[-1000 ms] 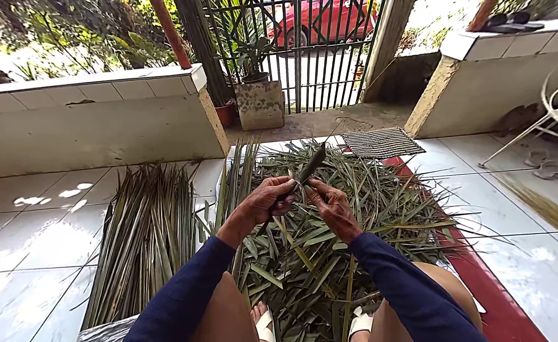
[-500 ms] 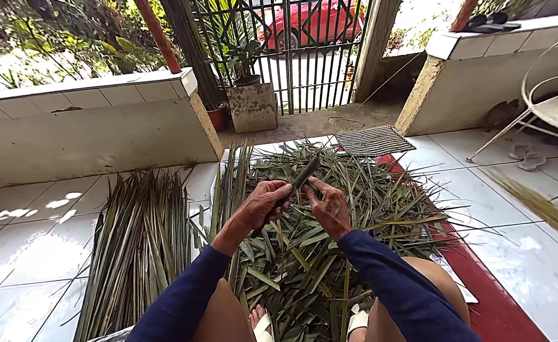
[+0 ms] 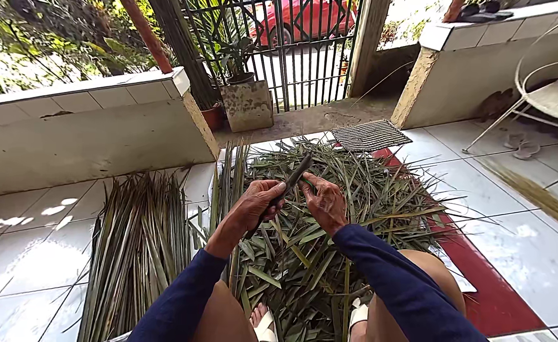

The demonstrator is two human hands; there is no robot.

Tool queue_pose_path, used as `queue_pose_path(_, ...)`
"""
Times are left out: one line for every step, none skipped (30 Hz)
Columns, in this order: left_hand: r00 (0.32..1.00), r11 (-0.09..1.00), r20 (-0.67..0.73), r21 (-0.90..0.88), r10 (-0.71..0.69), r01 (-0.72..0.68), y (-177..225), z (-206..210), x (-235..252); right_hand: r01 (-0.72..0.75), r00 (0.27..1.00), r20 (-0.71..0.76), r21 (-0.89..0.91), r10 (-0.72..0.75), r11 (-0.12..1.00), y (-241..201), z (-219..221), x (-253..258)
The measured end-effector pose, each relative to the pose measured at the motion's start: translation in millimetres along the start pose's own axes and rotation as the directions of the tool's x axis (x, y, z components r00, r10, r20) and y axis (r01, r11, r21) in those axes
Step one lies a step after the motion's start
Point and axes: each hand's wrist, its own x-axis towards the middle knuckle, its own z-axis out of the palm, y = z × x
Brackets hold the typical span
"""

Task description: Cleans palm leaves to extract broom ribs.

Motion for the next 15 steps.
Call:
queue_pose_path(1.000, 1.000, -0.003, 0.003, -0.003, 0.003, 0.1, -0.1, -0.4, -0.002, 1.000, -0.009, 0.001, 0.002, 1.000, 0.5, 0.3, 0.9)
queue_pose_path(1.000, 1.000, -0.001, 0.013, -0.009, 0.009, 0.4, -0.3, -1.0, -0.007, 1.000, -0.024, 0.005, 0.007, 1.000, 1.7, -0.1, 2.8)
queue_pose_path(1.000, 1.000, 0.004, 0.021, -0.017, 0.017, 1.1, -0.1, -2.4, -0.015, 0.999, -0.040, 0.009, 0.016, 1.000, 4.5, -1.7, 6.6)
queue_pose_path(1.000, 0.999, 0.014, 0.024, -0.024, 0.024, 1.4, -0.1, -4.1, -0.034, 0.998, -0.052, 0.016, 0.035, 0.999, 8.6, -5.6, 12.1)
queue_pose_path(0.999, 0.999, 0.027, 0.026, -0.028, 0.027, 1.6, 0.0, -5.4, -0.054, 0.996, -0.062, 0.034, 0.056, 0.998, 13.9, -11.1, 18.6)
queue_pose_path(0.999, 0.999, 0.036, 0.025, -0.028, 0.027, 1.6, 0.0, -6.2, -0.067, 0.994, -0.083, 0.053, 0.071, 0.996, 19.9, -16.7, 25.0)
queue_pose_path(0.999, 0.999, 0.039, 0.027, -0.029, 0.028, 1.0, -0.8, -6.6, -0.078, 0.990, -0.113, 0.069, 0.085, 0.995, 26.2, -22.1, 30.6)
queue_pose_path(0.999, 0.999, 0.036, 0.029, -0.031, 0.030, 0.1, -2.5, -7.1, -0.084, 0.984, -0.150, 0.083, 0.095, 0.993, 32.6, -26.9, 35.6)
queue_pose_path(0.999, 0.999, 0.027, 0.027, -0.031, 0.030, -0.5, -4.5, -7.7, -0.085, 0.979, -0.176, 0.104, 0.103, 0.991, 39.0, -31.1, 39.7)
queue_pose_path(1.000, 0.999, 0.015, 0.025, -0.026, 0.026, -1.0, -6.5, -7.8, -0.073, 0.978, -0.186, 0.138, 0.099, 0.988, 43.9, -34.7, 41.5)
queue_pose_path(1.000, 0.999, 0.001, 0.030, -0.020, 0.020, -1.0, -8.0, -7.3, -0.051, 0.980, -0.180, 0.168, 0.082, 0.984, 45.6, -37.0, 41.4)
queue_pose_path(1.000, 0.999, -0.013, 0.038, -0.011, 0.011, -1.1, -9.0, -6.4, -0.030, 0.987, -0.152, 0.186, 0.059, 0.982, 43.7, -37.7, 38.9)
queue_pose_path(1.000, 0.999, -0.022, 0.054, -0.001, 0.002, -1.3, -9.8, -5.5, -0.015, 0.994, -0.102, 0.207, 0.036, 0.978, 38.9, -35.9, 33.9)
queue_pose_path(1.000, 0.997, -0.030, 0.071, 0.009, -0.007, -1.4, -10.0, -4.5, -0.003, 0.999, -0.034, 0.239, 0.012, 0.971, 32.6, -32.1, 27.3)
queue_pose_path(0.999, 0.995, -0.038, 0.095, 0.017, -0.013, -1.7, -9.5, -3.5, 0.000, 0.999, 0.042, 0.262, -0.011, 0.965, 25.8, -28.3, 20.0)
